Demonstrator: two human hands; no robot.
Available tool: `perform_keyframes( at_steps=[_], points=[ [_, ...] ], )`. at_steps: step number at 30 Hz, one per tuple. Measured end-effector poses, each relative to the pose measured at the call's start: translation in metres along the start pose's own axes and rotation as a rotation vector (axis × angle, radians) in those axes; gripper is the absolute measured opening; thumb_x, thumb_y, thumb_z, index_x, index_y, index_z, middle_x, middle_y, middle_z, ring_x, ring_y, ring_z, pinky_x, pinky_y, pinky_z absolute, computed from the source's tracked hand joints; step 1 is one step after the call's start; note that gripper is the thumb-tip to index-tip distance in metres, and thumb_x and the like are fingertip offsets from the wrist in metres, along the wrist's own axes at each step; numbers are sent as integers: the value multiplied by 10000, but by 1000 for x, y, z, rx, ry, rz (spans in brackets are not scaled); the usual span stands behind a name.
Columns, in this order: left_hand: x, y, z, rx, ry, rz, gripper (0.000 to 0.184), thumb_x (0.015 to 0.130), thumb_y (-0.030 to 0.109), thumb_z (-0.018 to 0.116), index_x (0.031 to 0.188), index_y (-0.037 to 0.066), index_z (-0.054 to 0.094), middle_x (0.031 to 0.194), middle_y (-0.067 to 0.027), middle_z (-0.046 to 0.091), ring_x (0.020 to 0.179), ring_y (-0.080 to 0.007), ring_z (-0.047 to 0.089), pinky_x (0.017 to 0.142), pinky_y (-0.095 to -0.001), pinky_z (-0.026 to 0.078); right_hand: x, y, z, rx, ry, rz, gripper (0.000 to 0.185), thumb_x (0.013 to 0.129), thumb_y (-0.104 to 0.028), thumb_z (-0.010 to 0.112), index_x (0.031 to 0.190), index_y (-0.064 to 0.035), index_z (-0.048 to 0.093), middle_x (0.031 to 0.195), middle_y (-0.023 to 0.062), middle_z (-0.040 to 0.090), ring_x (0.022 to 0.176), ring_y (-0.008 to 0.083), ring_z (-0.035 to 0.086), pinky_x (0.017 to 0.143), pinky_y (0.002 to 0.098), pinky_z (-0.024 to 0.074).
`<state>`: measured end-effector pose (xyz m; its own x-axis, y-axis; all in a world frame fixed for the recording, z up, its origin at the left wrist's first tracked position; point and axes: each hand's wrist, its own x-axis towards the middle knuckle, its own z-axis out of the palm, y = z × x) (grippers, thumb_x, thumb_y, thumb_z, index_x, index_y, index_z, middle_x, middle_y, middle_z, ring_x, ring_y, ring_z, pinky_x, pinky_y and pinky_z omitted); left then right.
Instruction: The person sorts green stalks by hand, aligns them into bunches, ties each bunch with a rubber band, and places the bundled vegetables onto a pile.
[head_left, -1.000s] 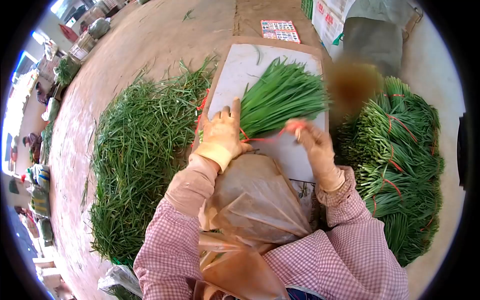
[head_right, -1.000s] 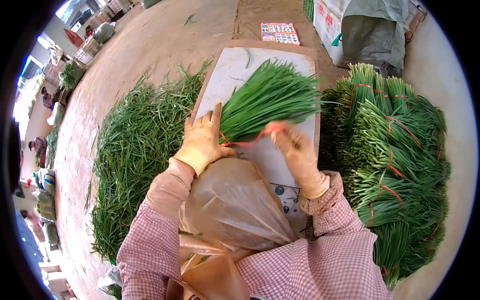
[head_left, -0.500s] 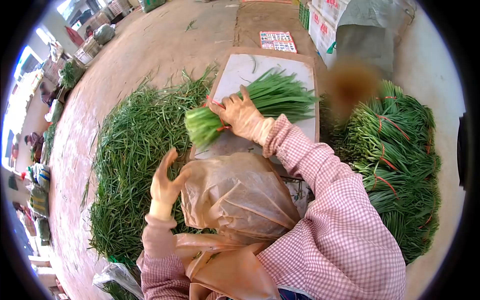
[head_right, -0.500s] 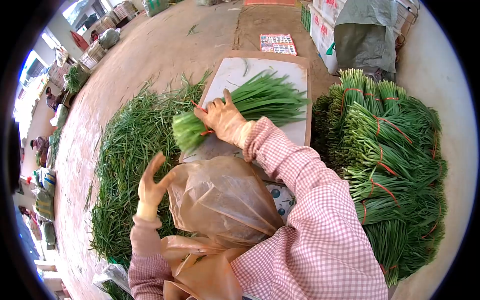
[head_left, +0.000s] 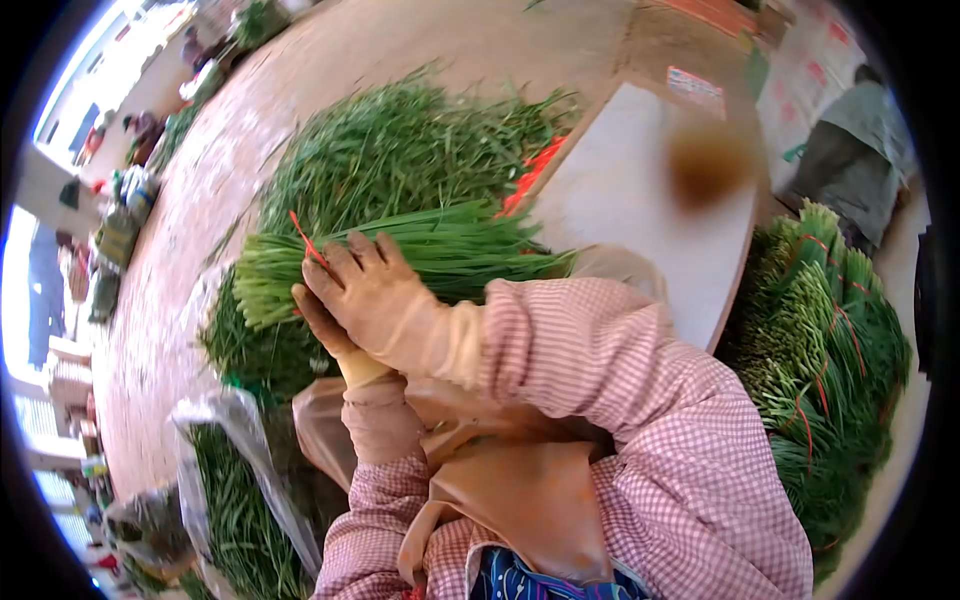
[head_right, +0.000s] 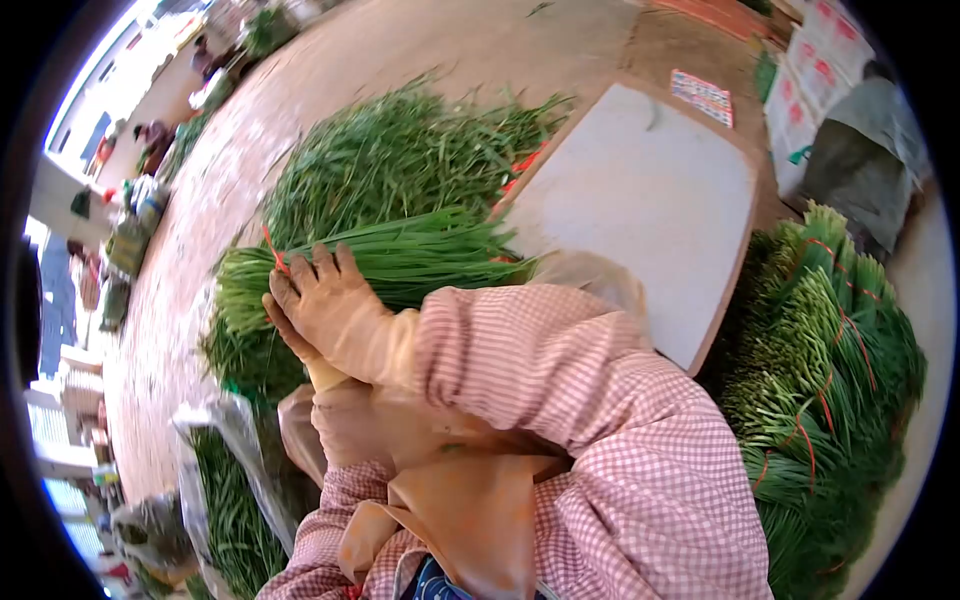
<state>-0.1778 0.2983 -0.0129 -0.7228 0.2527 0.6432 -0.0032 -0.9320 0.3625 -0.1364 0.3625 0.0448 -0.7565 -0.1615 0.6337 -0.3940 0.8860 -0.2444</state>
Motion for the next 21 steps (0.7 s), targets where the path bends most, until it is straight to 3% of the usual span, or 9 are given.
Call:
perform_keyframes(
  at_steps=[2,4,5,6,9,11,15,19,21],
  points=[
    [-16,27,-8,-50,-75,71,756,849,583,591,1386,79,423,1374,-117,464,1309,-304,387,1103,-446,307,-16,-1,-34,266,-76,-85,589,731,-217,727,1264,-87,511,1252,175,524,1208,349,468,1025,479,364],
    [-27,61,-22,119,463,-27,709,816,607,600,1321,122,490,1304,-121,534,1218,-317,484,1038,-501,401,-27,31,-53,642,150,-49,331,791,-116,698,1108,-66,618,1051,122,644,986,253,614,888,379,484],
    [-34,75,-28,192,734,-76,687,800,620,604,1289,144,524,1268,-123,569,1173,-324,533,1006,-528,448,-35,32,-73,903,128,379,232,765,0,674,988,-63,656,926,96,656,812,179,635,700,281,528],
    [-40,81,-38,179,766,-58,710,790,614,616,1302,133,510,1242,-138,589,1104,-336,584,958,-532,489,-35,45,-96,1167,120,653,173,804,15,678,961,-56,663,840,50,658,714,150,608,672,237,516],
    [-46,91,-44,287,760,-19,755,771,664,611,1305,140,508,1270,-125,569,1137,-337,555,984,-537,468,-61,82,-127,1245,369,696,189,938,-182,585,922,-7,655,744,41,632,683,131,596,629,272,496],
    [-51,96,-60,259,761,-24,776,768,681,608,1307,132,505,1274,-122,565,1135,-335,553,986,-532,467,-66,70,-135,1204,437,780,190,942,-187,585,923,-12,658,739,45,632,672,132,597,627,270,492],
    [-51,94,-50,205,814,-22,777,782,687,595,1286,99,525,1248,-116,582,1106,-315,570,974,-510,482,-75,56,-126,1233,300,791,160,937,-156,598,915,-11,662,743,56,640,657,122,594,606,250,487],
    [-49,92,-39,227,852,-25,772,783,688,595,1279,100,535,1216,-108,600,1069,-301,593,953,-485,502,-63,29,-123,1200,-49,783,156,926,-144,617,909,3,667,730,35,643,642,103,586,578,237,482],
    [-52,92,-44,208,868,-30,780,778,693,593,1283,102,531,1240,-111,588,1093,-308,576,966,-491,489,-62,20,-116,997,-406,730,173,917,-165,631,929,3,669,708,51,640,632,96,579,571,246,468]
  ],
)
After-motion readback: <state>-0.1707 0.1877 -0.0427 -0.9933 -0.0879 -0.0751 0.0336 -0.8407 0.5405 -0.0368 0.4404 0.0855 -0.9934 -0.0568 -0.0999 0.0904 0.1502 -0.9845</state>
